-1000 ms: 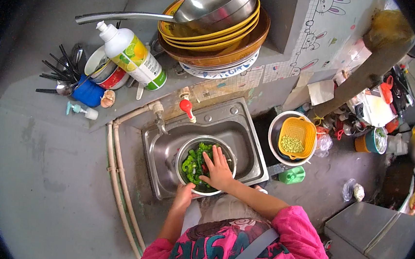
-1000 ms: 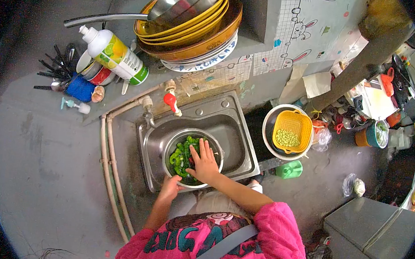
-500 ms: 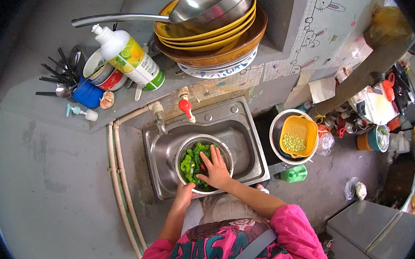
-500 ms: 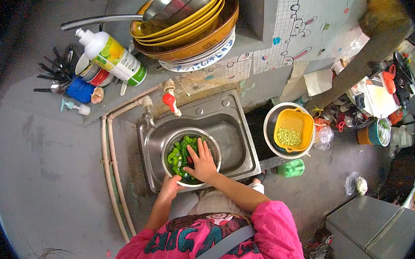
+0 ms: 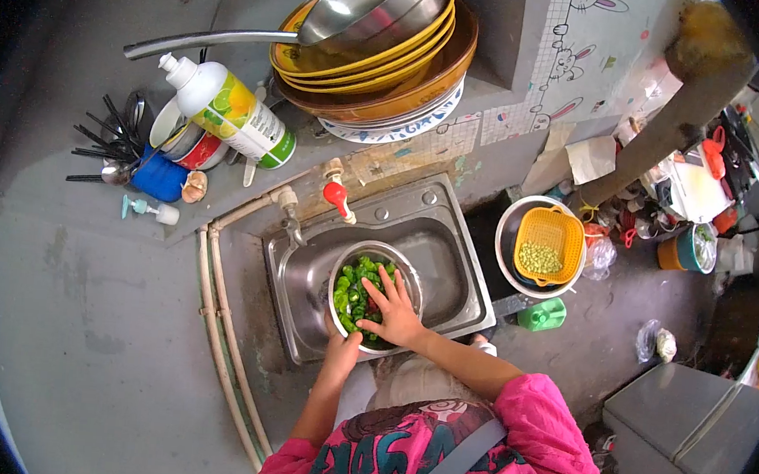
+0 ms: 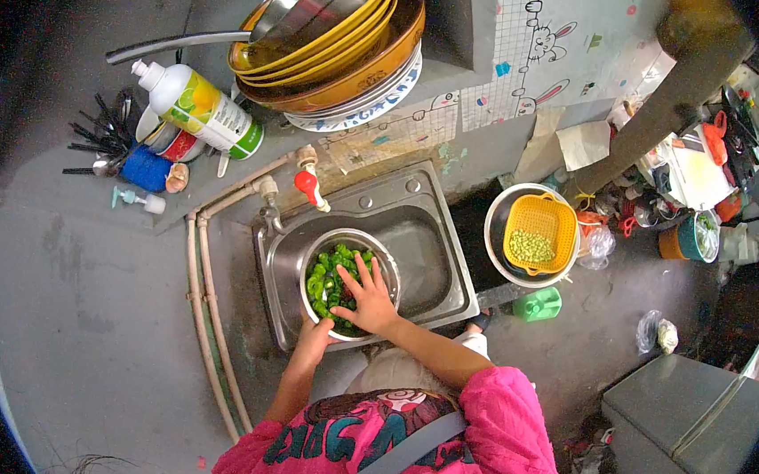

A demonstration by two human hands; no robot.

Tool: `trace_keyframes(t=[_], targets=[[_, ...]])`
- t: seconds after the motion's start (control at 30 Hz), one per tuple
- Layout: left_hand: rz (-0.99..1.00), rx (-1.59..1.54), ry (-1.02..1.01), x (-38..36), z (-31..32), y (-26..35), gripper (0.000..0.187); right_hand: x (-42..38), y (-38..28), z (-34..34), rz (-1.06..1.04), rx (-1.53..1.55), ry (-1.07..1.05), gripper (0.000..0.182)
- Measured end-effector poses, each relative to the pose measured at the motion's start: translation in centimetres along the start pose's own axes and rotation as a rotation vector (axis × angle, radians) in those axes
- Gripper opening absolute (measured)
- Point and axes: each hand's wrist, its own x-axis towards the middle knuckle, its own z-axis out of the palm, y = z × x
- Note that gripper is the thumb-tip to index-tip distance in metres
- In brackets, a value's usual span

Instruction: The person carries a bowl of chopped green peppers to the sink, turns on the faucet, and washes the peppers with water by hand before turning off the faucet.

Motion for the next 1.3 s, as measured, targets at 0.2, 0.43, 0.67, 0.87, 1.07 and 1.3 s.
trace_keyframes(t=[0.2, 0.43, 0.67, 0.87, 1.07, 1.3], targets=[[0.076, 0.18, -0.006, -1.9, 1.8, 4.5, 0.077, -0.1, 0.2, -0.1, -0.006, 0.129, 0.041, 0.085], [0.36, 0.29, -0.013, -2.4, 2.6, 5.4, 0.073, -0.3, 0.0, -0.7, -0.013, 0.185, 0.052, 0.085], [0.437, 0.277, -0.044, -2.7, 3.3, 6.1, 0.073, -0.6, 0.4, -0.4, -0.033, 0.249, 0.09, 0.085], [0.421, 0.424, -0.057, -3.6, 3.7, 7.5, 0.077, -0.6, 0.5, -0.5, -0.053, 0.276, 0.115, 0.084], [0.365, 0.467, -0.007, -4.0, 4.2, 7.8, 0.078, -0.6, 0.6, -0.8, -0.065, 0.308, 0.15, 0.084], [0.429, 0.466, 0.009, -3.5, 4.1, 7.1, 0.079, -0.6, 0.7, -0.8, -0.051, 0.297, 0.161, 0.083]])
